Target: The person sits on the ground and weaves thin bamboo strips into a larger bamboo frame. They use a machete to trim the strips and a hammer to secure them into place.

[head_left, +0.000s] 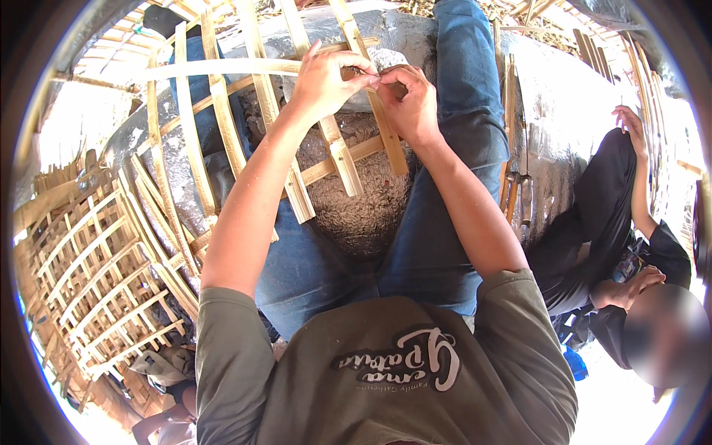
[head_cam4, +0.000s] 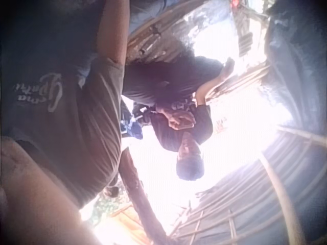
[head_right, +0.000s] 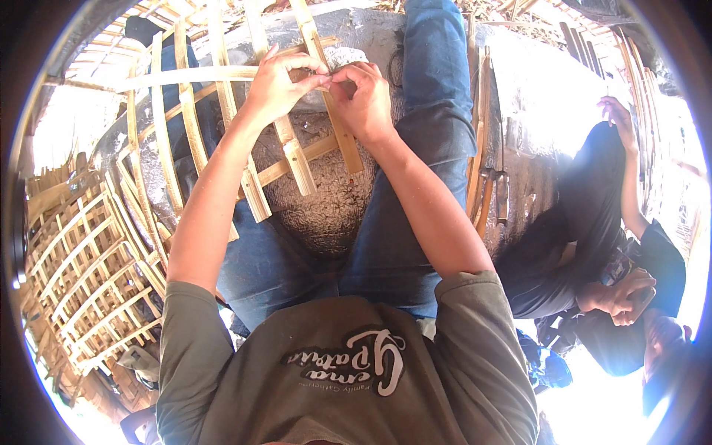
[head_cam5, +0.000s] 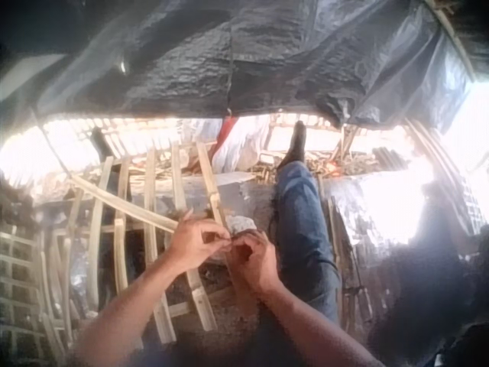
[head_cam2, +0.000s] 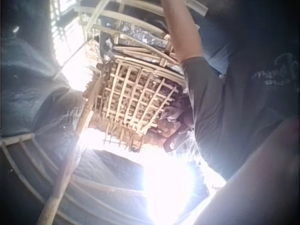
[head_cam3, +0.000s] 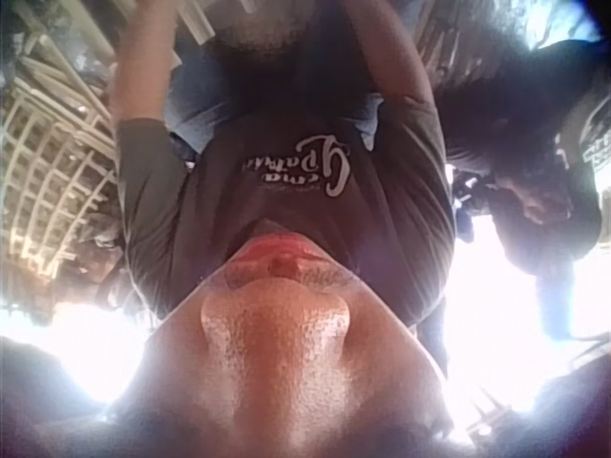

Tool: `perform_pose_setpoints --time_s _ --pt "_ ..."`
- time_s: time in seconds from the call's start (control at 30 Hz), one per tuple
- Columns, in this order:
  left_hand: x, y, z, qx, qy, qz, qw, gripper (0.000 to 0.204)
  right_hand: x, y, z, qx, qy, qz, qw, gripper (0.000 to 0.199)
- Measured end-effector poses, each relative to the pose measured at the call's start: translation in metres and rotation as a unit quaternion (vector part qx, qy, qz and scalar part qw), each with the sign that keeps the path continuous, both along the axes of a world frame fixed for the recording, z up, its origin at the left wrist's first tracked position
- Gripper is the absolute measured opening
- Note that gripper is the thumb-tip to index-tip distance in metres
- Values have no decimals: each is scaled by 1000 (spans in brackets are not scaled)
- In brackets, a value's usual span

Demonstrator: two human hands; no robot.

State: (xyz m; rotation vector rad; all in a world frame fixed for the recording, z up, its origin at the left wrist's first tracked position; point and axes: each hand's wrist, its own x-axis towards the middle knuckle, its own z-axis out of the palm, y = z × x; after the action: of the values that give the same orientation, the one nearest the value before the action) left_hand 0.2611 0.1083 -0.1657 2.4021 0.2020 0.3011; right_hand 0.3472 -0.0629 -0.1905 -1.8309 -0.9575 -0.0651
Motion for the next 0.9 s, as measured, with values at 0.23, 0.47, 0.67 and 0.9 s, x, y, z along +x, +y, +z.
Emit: perform_pose_setpoints --time_s 0.23,0.47,0.67,0.9 --pt "-1 -6 -4 31 -31 19 999 22 4 -8 14 -35 21 47 998 11" --pt "-1 -7 -9 48 -58 19 997 22 16 -21 27 -40 -70 33 996 27" --pt "-1 -7 -10 49 -70 18 996 22 23 -29 25 -83 -78 49 992 24" --pt "-2 -9 -6 50 -40 17 998 18 22 -26 20 -91 -80 68 990 20"
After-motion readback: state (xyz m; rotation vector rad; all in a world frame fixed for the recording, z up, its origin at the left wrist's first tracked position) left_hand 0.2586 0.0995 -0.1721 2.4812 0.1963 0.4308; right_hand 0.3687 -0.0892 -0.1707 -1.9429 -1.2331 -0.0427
